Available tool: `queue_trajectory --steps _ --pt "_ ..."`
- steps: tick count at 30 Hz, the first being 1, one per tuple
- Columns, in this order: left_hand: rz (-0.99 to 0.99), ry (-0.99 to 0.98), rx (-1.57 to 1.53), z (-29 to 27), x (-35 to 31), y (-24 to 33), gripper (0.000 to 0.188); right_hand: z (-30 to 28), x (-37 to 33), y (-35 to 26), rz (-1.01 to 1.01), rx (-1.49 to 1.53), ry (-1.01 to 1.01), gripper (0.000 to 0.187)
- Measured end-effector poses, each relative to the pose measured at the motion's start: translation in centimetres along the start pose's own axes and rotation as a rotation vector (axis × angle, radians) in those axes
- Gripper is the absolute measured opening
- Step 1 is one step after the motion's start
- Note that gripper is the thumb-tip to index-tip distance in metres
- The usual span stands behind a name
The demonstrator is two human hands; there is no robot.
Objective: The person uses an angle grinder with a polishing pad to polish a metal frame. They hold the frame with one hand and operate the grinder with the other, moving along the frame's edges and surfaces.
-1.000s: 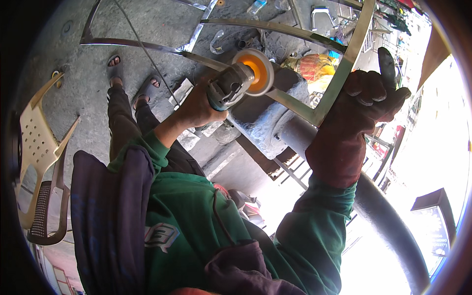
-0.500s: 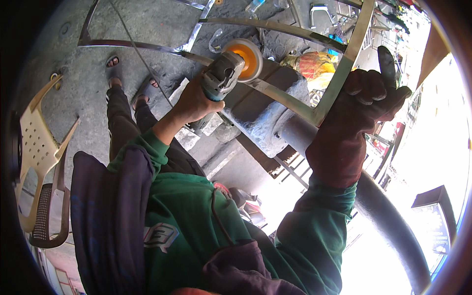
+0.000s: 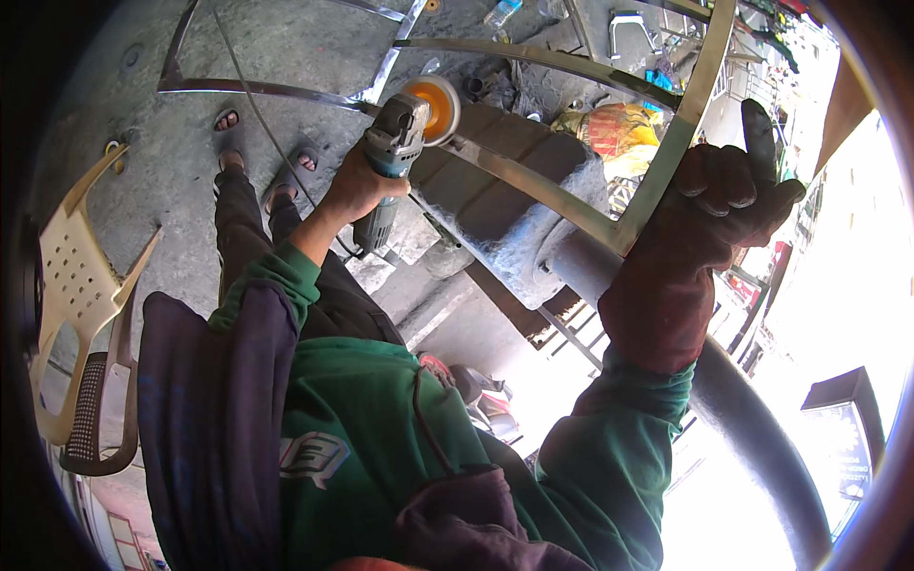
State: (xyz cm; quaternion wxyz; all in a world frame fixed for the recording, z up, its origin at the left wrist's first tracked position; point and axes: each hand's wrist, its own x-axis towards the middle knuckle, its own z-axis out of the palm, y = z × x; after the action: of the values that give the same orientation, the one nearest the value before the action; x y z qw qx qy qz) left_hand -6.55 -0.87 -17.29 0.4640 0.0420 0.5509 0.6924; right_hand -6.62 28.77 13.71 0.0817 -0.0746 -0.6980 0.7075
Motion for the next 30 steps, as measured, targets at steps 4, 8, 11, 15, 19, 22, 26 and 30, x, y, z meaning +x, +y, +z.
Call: queue_trajectory --steps 4,8,11,15,19,22,26,30 --pt "0.019 -0.128 0.003 1.9 -0.7 2.1 0.062 -0.6 0.9 0.0 0.028 0.182 -0.188 0.086" --pt "0.09 -0.166 -0.019 3.8 -1.7 4.5 0.07 -1.3 1.8 0.1 0.063 0.299 -0.39 0.085" --pt "0.032 -0.15 0.043 3.0 -1.3 5.4 0.067 -1.2 1.6 0.0 0.084 0.319 -0.359 0.085" --pt "-0.048 -0.105 0.061 1.1 -1.1 6.4 0.063 -0.2 0.7 -0.2 0.056 0.239 -0.198 0.086" --pt "0.023 -0.218 0.065 2.4 -1.8 7.6 0.069 0.6 0.0 -0.2 0.013 -0.021 0.106 0.085" --pt "0.082 -0.275 0.02 3.4 -2.3 7.4 0.068 0.6 0.1 -0.2 0.027 0.041 0.042 0.085" --pt "0.045 -0.242 0.001 1.6 -1.2 4.5 0.063 0.1 0.1 -0.3 0.05 0.118 -0.041 0.085" --pt "-0.051 -0.178 -0.092 -0.9 0.0 -0.3 0.056 -0.4 0.4 -0.5 0.082 0.231 -0.127 0.084"
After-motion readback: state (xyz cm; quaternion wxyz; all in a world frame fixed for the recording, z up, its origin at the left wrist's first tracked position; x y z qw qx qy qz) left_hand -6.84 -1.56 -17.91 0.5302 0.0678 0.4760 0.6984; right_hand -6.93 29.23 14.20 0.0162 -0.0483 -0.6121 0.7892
